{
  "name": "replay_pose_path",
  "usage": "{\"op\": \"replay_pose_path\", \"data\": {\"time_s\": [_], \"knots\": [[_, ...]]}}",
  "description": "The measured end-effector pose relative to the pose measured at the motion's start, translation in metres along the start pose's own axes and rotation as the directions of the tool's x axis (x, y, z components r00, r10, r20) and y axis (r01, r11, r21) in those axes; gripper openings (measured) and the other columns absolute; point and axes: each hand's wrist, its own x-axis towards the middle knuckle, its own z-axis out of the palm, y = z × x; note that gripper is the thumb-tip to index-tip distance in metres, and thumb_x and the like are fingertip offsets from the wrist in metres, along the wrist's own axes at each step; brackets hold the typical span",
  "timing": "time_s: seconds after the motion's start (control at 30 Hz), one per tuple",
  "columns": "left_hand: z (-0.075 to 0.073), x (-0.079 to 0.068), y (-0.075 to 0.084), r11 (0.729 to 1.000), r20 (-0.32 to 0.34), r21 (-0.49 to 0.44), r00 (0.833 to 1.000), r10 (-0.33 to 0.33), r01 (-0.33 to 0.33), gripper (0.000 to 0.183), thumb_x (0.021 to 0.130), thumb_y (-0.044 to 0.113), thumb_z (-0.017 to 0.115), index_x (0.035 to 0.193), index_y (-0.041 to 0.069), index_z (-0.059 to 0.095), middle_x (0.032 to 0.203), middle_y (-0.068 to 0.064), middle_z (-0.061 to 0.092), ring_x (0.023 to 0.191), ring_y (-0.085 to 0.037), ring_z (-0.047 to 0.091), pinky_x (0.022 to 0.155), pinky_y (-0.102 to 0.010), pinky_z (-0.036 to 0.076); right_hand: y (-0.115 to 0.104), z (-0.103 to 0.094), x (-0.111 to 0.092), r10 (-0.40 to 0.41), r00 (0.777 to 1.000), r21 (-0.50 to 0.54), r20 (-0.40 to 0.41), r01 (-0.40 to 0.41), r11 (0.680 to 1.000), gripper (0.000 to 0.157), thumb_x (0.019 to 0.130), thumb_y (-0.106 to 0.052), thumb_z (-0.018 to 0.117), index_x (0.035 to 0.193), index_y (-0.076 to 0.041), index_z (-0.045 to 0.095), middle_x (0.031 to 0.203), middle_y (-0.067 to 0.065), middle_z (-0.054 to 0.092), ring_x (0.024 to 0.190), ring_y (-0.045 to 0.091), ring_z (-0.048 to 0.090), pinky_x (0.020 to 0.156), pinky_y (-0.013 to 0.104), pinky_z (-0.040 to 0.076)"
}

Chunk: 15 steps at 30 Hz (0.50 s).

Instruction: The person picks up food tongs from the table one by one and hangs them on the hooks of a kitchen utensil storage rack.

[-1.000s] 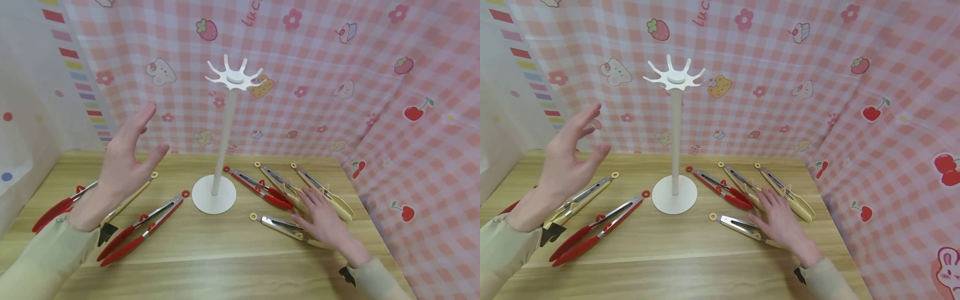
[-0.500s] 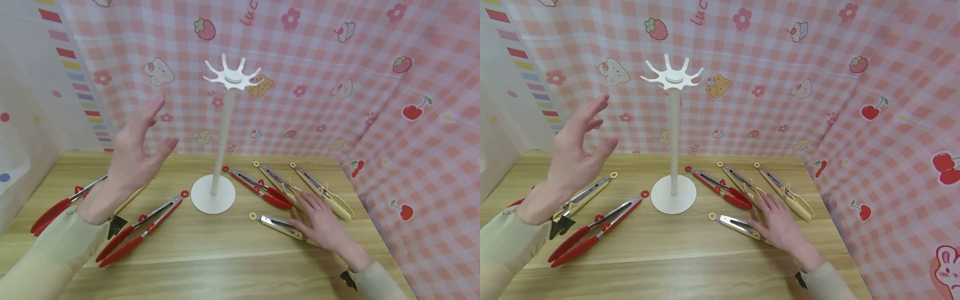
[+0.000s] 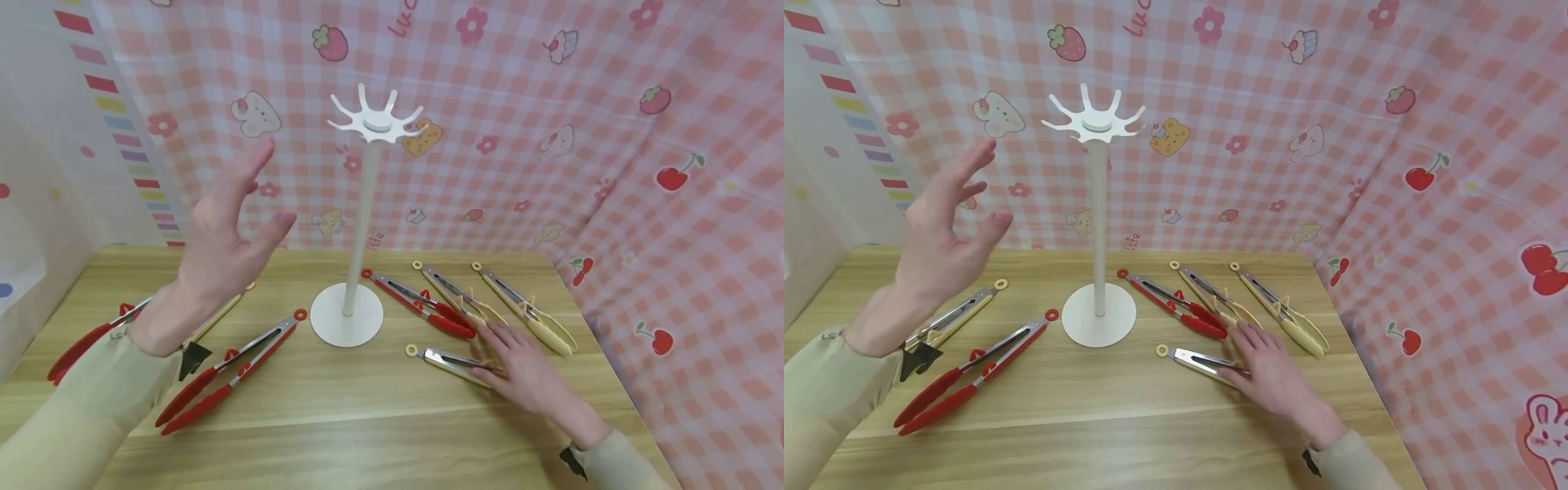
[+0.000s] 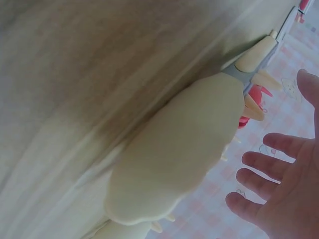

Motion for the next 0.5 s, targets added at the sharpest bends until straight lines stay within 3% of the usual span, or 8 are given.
{"op": "replay_pose_path", "data": {"time_s": [0.23, 0.5], "knots": [[-0.0004, 0.0048, 0.0024, 1.000, 0.022, -0.004, 1.000, -0.015, 0.015, 0.082, 0.100, 0.069, 0.053, 0.151, 0.005, 0.053, 0.156, -0.012, 0.058, 0.142, -0.030, 0.058, 0.110, -0.029, 0.050, -0.0007, 0.0019, -0.0049, 0.005, 0.998, 0.012, 0.055, -0.006, 1.000, 0.074, 0.097, -0.049, 0.073, 0.152, -0.003, 0.053, 0.158, 0.023, 0.053, 0.147, 0.050, 0.048, 0.117, 0.068, 0.044], [0.0033, 0.0083, 0.0057, 1.000, -0.008, 0.005, 1.000, -0.003, 0.003, 0.085, 0.098, 0.074, 0.051, 0.148, 0.004, 0.055, 0.154, -0.012, 0.060, 0.140, -0.031, 0.060, 0.110, -0.028, 0.051, -0.0022, 0.0093, -0.0087, -0.009, 0.997, 0.023, 0.078, 0.007, 1.000, 0.081, 0.093, -0.051, 0.076, 0.154, -0.004, 0.051, 0.155, 0.022, 0.055, 0.141, 0.046, 0.056, 0.114, 0.063, 0.049]]}}
